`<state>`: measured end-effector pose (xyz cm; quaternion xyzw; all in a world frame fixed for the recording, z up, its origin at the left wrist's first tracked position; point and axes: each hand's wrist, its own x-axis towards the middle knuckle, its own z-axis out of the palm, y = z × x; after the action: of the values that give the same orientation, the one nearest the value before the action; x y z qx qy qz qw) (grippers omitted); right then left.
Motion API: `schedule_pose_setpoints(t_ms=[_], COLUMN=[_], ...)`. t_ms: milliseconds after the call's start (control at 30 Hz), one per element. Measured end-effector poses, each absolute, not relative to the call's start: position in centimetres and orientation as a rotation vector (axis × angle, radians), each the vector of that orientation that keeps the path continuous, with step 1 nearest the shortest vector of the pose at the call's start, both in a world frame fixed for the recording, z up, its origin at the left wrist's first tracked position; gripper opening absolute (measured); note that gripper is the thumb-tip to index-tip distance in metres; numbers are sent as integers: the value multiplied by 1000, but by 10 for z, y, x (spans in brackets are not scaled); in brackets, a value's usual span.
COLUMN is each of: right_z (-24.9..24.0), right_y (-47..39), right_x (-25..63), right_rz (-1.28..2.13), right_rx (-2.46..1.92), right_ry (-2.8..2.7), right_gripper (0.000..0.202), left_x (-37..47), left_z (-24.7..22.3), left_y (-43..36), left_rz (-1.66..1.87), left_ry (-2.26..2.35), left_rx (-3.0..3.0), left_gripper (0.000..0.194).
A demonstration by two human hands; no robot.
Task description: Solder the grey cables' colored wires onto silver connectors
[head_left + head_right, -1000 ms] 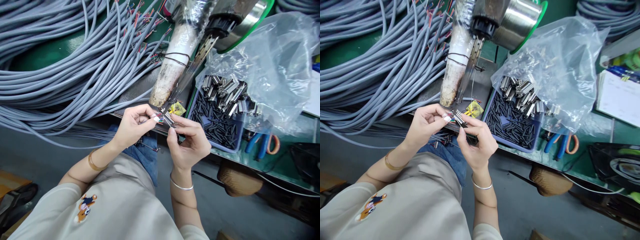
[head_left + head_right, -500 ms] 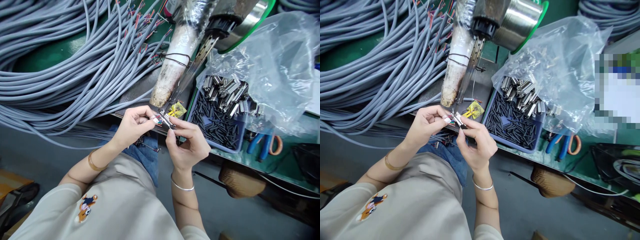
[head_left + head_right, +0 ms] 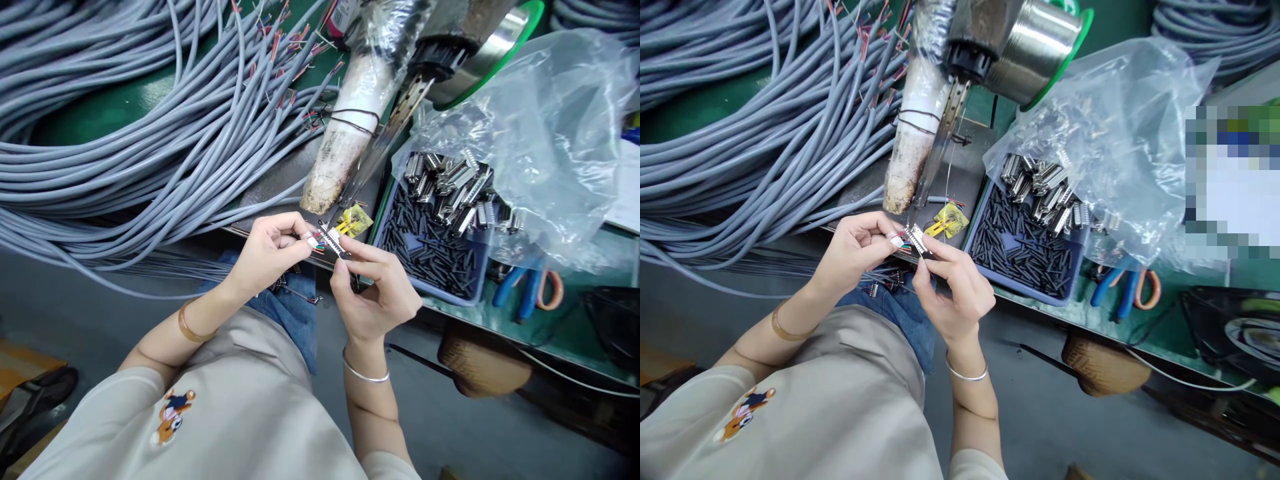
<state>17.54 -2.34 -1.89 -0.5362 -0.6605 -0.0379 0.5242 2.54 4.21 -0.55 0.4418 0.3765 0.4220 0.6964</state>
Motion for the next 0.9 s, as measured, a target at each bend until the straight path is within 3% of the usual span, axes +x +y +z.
schedule_pose_setpoints(t_ms=[167, 367, 900], right_z=[-19, -17, -19], right_y=[-26, -28, -21], right_x=[172, 166, 169], right_rz=[-102, 222, 22], right_rx=[-1283, -1371, -1319], right_ry=[-1527, -1308, -1466], right_gripper=[18, 9, 16], left_x=[23, 21, 28], left_z=[-5, -4, -2], left_y=[41, 36, 38], left_rz=[926, 953, 1082], left_ry=[804, 795, 862], left_rx=[982, 1013, 1072], left_gripper=[20, 20, 11])
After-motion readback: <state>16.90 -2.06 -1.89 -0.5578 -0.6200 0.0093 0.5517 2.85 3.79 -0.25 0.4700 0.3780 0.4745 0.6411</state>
